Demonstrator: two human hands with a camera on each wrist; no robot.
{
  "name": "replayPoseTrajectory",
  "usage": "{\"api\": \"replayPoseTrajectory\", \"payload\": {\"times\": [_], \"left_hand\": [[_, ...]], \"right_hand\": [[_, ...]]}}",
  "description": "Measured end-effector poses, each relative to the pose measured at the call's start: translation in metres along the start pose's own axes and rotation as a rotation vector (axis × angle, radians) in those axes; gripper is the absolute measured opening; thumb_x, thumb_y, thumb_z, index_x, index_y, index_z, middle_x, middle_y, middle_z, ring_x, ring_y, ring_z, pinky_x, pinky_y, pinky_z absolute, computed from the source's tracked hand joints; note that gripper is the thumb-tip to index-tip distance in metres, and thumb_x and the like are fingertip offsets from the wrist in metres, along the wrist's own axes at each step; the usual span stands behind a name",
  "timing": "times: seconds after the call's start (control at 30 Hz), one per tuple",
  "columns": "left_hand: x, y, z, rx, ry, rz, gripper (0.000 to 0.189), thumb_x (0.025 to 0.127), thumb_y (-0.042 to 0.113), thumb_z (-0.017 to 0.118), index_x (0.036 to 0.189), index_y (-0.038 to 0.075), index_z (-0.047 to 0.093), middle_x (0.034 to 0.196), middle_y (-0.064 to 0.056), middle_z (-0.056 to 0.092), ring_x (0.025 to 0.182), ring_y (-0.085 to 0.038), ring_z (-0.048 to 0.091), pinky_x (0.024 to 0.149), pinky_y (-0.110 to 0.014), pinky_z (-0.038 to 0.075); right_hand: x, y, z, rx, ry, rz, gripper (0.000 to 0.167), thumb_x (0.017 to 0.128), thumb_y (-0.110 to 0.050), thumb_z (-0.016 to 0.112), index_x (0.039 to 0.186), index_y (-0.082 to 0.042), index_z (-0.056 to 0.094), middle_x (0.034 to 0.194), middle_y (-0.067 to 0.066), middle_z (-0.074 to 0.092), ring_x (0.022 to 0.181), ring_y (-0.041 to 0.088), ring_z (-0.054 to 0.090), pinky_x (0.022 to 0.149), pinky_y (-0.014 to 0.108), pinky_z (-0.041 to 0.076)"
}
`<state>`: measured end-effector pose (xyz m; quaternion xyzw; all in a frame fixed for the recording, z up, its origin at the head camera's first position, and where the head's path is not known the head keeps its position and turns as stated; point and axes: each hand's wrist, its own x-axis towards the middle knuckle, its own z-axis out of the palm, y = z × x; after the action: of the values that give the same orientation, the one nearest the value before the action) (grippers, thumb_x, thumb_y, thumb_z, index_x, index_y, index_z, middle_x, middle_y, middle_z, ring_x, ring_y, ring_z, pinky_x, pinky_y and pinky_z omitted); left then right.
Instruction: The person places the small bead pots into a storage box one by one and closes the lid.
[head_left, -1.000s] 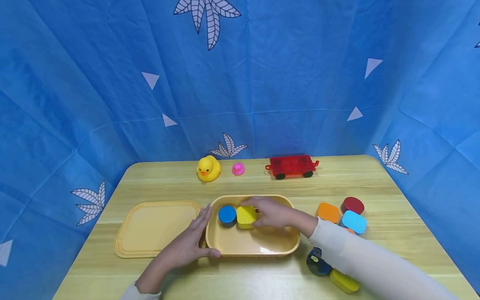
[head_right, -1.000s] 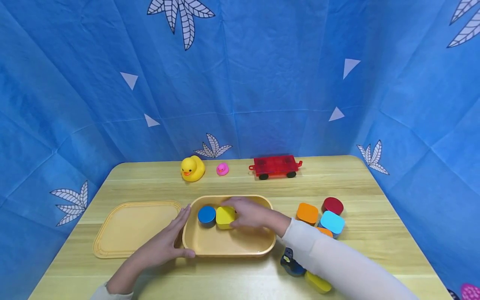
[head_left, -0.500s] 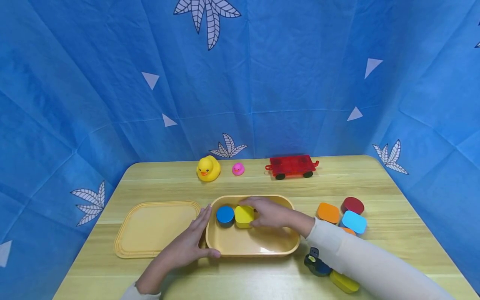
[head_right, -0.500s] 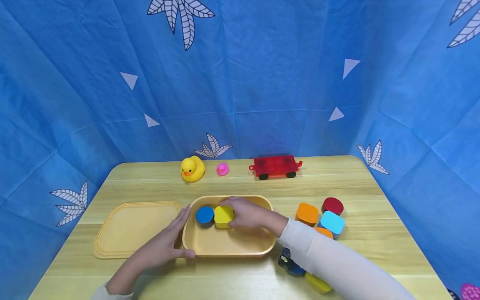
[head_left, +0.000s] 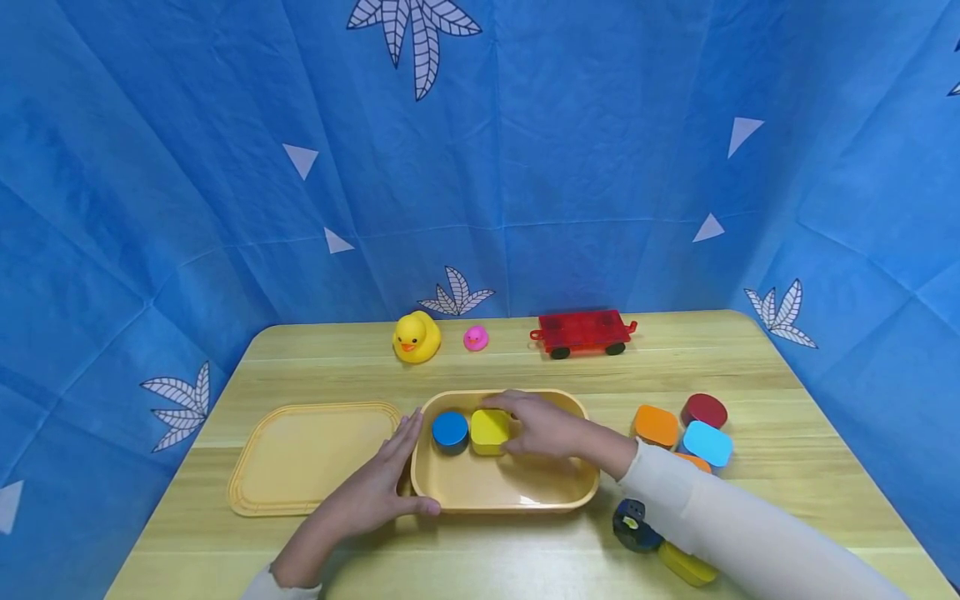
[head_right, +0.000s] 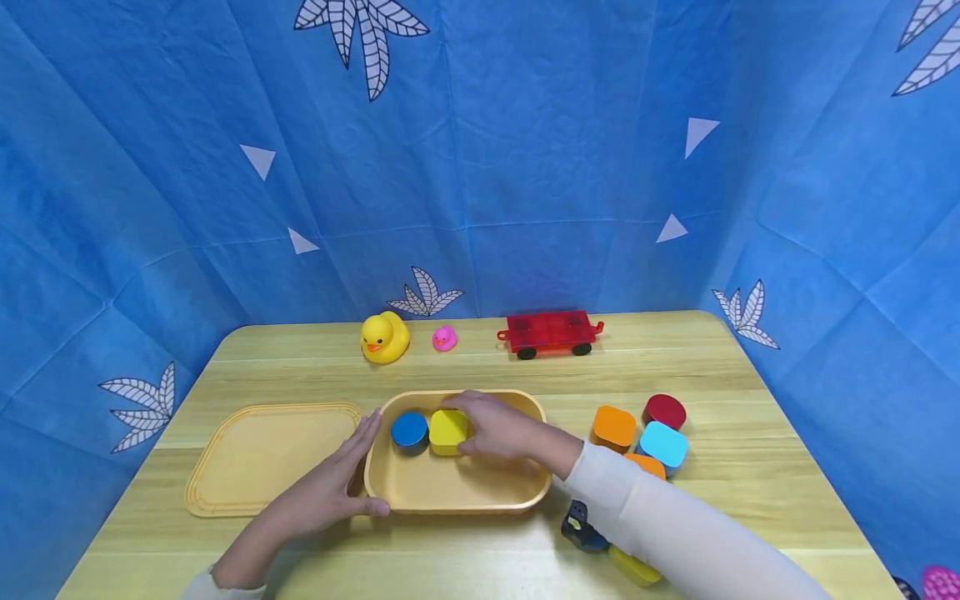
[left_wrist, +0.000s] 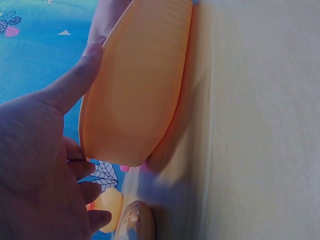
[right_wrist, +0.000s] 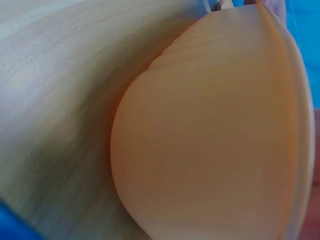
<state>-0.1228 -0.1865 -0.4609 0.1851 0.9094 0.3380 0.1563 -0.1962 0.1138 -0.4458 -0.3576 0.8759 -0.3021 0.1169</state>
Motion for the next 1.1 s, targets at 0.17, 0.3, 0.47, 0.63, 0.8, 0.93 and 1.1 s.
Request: {"api": "replayPoseTrajectory", "payload": {"times": [0.17, 0.3, 0.47, 0.63, 0.8, 0.93, 1.1], "left_hand": [[0.000, 0.000, 0.000, -0.005, 0.002, -0.009, 0.124, 0.081, 0.054, 0.083, 0.167, 0.027, -0.003, 0.174, 0.002, -0.002, 0.159, -0.027, -0.002, 0.122, -0.061, 0.023], [0.000, 0.001, 0.000, -0.008, -0.001, -0.014, 0.124, 0.081, 0.055, 0.082, 0.167, 0.027, -0.003, 0.174, 0.003, -0.003, 0.159, -0.028, -0.002, 0.122, -0.062, 0.022], [0.000, 0.001, 0.000, -0.003, -0.002, -0.003, 0.123, 0.082, 0.055, 0.082, 0.167, 0.025, -0.002, 0.174, 0.002, -0.003, 0.159, -0.030, -0.002, 0.122, -0.063, 0.021], [0.000, 0.000, 0.000, 0.000, -0.004, 0.017, 0.121, 0.083, 0.055, 0.081, 0.167, 0.023, -0.001, 0.174, -0.002, -0.002, 0.159, -0.033, -0.002, 0.122, -0.063, 0.022], [0.000, -0.001, 0.000, 0.004, 0.004, 0.029, 0.121, 0.083, 0.053, 0.081, 0.167, 0.020, 0.000, 0.174, -0.005, -0.001, 0.159, -0.034, -0.001, 0.122, -0.062, 0.023], [0.000, -0.001, 0.000, 0.009, 0.008, 0.027, 0.122, 0.083, 0.053, 0.082, 0.167, 0.020, 0.000, 0.174, -0.004, -0.001, 0.159, -0.032, -0.001, 0.122, -0.061, 0.022], [0.000, -0.001, 0.000, 0.017, 0.003, 0.017, 0.123, 0.083, 0.052, 0.082, 0.167, 0.021, -0.001, 0.174, 0.000, -0.002, 0.159, -0.029, -0.002, 0.123, -0.060, 0.022]], "right_hand": [[-0.009, 0.002, -0.006, 0.005, 0.034, -0.018, 0.064, 0.088, -0.009, 0.078, 0.147, -0.001, 0.055, 0.146, 0.018, 0.058, 0.131, 0.037, 0.057, 0.109, 0.052, 0.048], [-0.017, 0.004, -0.011, -0.021, 0.048, -0.017, 0.064, 0.089, -0.011, 0.077, 0.148, -0.001, 0.054, 0.145, 0.017, 0.059, 0.130, 0.037, 0.057, 0.108, 0.053, 0.049], [-0.027, 0.005, -0.015, -0.023, 0.053, -0.020, 0.065, 0.089, -0.012, 0.077, 0.148, 0.001, 0.053, 0.146, 0.017, 0.058, 0.134, 0.038, 0.055, 0.111, 0.054, 0.045], [-0.039, 0.008, -0.018, 0.008, 0.059, -0.020, 0.066, 0.089, -0.010, 0.077, 0.148, 0.002, 0.052, 0.149, 0.018, 0.056, 0.134, 0.039, 0.054, 0.109, 0.054, 0.048], [-0.053, 0.006, -0.023, 0.043, 0.065, 0.006, 0.067, 0.090, -0.010, 0.077, 0.150, 0.001, 0.050, 0.151, 0.018, 0.054, 0.132, 0.040, 0.056, 0.106, 0.054, 0.050], [-0.064, 0.005, -0.027, 0.036, 0.079, 0.031, 0.067, 0.090, -0.011, 0.077, 0.151, -0.002, 0.050, 0.152, 0.016, 0.053, 0.138, 0.041, 0.050, 0.111, 0.059, 0.044], [-0.079, 0.003, -0.029, 0.048, 0.092, 0.086, 0.066, 0.092, -0.015, 0.077, 0.152, -0.007, 0.051, 0.154, 0.013, 0.052, 0.142, 0.040, 0.046, 0.112, 0.060, 0.043]]}}
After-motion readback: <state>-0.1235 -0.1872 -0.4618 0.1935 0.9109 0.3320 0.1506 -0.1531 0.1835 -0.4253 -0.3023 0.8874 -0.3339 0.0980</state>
